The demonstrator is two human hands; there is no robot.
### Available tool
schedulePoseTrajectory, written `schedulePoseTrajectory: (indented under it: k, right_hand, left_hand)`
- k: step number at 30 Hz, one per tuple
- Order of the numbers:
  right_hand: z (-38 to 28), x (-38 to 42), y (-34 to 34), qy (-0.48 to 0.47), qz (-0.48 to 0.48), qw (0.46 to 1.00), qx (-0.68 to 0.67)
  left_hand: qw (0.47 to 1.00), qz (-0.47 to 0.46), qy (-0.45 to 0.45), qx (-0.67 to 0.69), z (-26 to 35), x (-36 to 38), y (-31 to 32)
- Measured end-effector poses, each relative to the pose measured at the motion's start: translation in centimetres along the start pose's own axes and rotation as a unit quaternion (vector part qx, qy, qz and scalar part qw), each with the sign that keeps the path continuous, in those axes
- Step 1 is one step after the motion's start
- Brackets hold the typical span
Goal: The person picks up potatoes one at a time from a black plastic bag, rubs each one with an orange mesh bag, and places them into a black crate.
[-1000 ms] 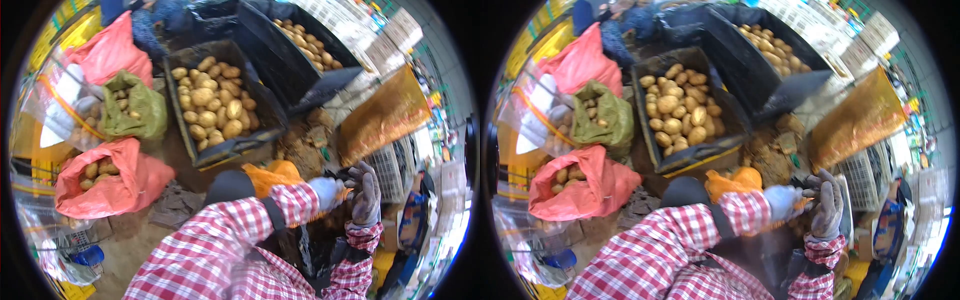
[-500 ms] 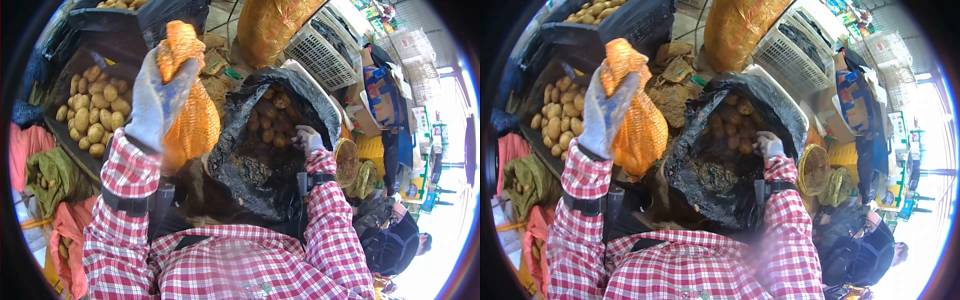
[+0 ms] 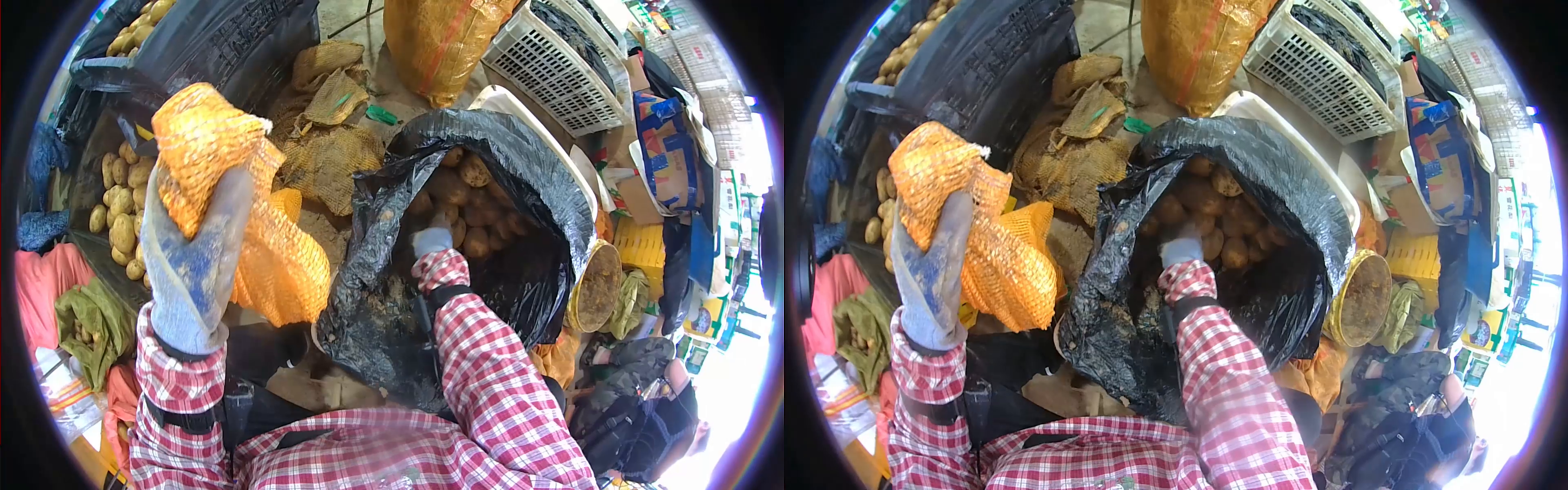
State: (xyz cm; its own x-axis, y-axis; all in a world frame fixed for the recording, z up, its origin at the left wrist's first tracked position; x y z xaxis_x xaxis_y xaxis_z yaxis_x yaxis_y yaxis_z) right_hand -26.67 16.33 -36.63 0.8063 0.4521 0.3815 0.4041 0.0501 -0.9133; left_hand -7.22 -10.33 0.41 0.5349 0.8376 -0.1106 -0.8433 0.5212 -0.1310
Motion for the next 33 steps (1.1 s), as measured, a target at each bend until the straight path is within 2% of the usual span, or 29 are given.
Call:
schedulePoseTrajectory:
  k: [1,2,3,5,7,9,10,12,15,17,18,19,20,21,22,24,25,27,28,29,30,31,33]
  right_hand:
    - [-0.2,0.7,-1.5,0.055,0.105,0.991,-0.055]
    - [-0.6,0.2,-2.0,0.094,0.093,0.985,-0.114]
    - [-0.9,-0.1,-2.4,0.133,0.08,0.973,-0.173]
    - [-1.5,-0.6,-3.0,0.192,0.064,0.95,-0.236]
    - [-3.4,0.5,-5.4,0.148,0.149,0.96,-0.185]
    - [-6.7,1.8,-8.8,0.04,0.067,0.996,-0.034]
    - [-5.6,1.2,-7.5,0.039,0.085,0.991,-0.092]
    - [-3.4,0.1,-4.9,0.032,0.118,0.971,-0.207]
    - [1.3,2.3,-1.8,-0.083,0.108,0.896,-0.422]
    - [0.9,4.5,-3.7,-0.073,0.088,0.787,-0.606]
    - [-0.3,6.0,-5.9,-0.032,0.018,0.667,-0.744]
    - [-1.6,7.8,-8.5,0.028,-0.033,0.519,-0.854]
    - [-3.1,9.9,-10.8,0.082,-0.138,0.306,-0.938]
    - [-4.7,11.9,-13.8,0.002,-0.163,0.304,-0.939]
    - [-5.8,13.6,-15.8,-0.012,-0.184,0.3,-0.936]
    - [-8.0,16.2,-18.4,-0.042,-0.23,0.291,-0.928]
    - [-8.6,17.2,-18.9,-0.075,-0.246,0.295,-0.92]
    - [-10.8,18.6,-20.3,-0.062,-0.151,0.372,-0.914]
    - [-12.1,19.2,-20.9,-0.056,-0.103,0.409,-0.905]
    - [-13.5,19.3,-21.7,-0.088,-0.093,0.355,-0.926]
    - [-12.9,19.7,-20.2,-0.14,-0.008,0.508,-0.85]
    - [-12.2,20.2,-18.7,-0.165,0.09,0.641,-0.744]
    - [-15.0,22.1,-21.2,-0.063,-0.058,0.442,-0.893]
  left_hand:
    - [1.0,0.0,-0.012,-0.018,0.1,0.1,0.1]
    - [0.999,0.001,-0.025,-0.038,0.0,0.2,0.3]
    - [0.999,0.003,-0.034,-0.003,-0.1,0.3,0.5]
    - [1.0,-0.002,-0.019,-0.008,0.2,0.6,1.0]
    - [0.999,-0.01,-0.013,-0.027,0.8,0.9,1.7]
    - [0.998,-0.019,-0.036,0.051,0.4,1.0,2.2]
    - [0.994,-0.022,-0.047,0.091,0.3,1.1,2.3]
    - [0.996,-0.023,-0.033,0.085,1.0,1.1,2.6]
    - [0.997,-0.033,-0.023,0.059,1.3,0.9,2.3]
    - [0.986,-0.038,-0.043,0.16,0.9,0.9,1.9]
    - [0.976,-0.041,-0.05,0.21,0.7,0.8,2.0]
    - [0.968,-0.043,-0.055,0.241,0.7,0.8,2.1]
    - [0.965,-0.049,-0.06,0.251,0.6,0.9,2.4]
    - [0.964,-0.057,-0.047,0.254,0.8,0.9,2.9]
    - [0.964,-0.063,-0.034,0.257,1.0,1.2,3.3]
    - [0.933,-0.103,-0.08,0.336,0.1,1.8,4.6]
    - [0.886,-0.115,-0.137,0.427,-0.7,2.7,5.6]
    - [0.915,-0.155,-0.03,0.371,0.3,4.8,6.5]
    - [0.953,-0.175,0.132,0.21,2.0,6.8,6.6]
    - [0.94,-0.183,0.284,0.035,3.4,9.3,7.1]
    - [0.878,-0.184,0.417,-0.143,4.2,11.5,8.0]
    - [0.881,-0.179,0.414,-0.143,4.2,11.7,7.9]
    - [0.886,-0.168,0.408,-0.143,4.1,10.7,7.9]
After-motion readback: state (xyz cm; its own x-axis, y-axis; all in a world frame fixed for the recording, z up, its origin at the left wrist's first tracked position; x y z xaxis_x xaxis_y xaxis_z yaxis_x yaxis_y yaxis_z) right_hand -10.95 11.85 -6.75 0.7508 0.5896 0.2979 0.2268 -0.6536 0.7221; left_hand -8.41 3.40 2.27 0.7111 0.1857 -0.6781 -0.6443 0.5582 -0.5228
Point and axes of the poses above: each hand's wrist, its own x-axis away from the middle knuckle, its own y-axis out of the palm, z = x × y, the point moved 7 cm from there along -x, towards the middle knuckle, and after that the axes turned 3 degrees about z, right-handed, at the moved point
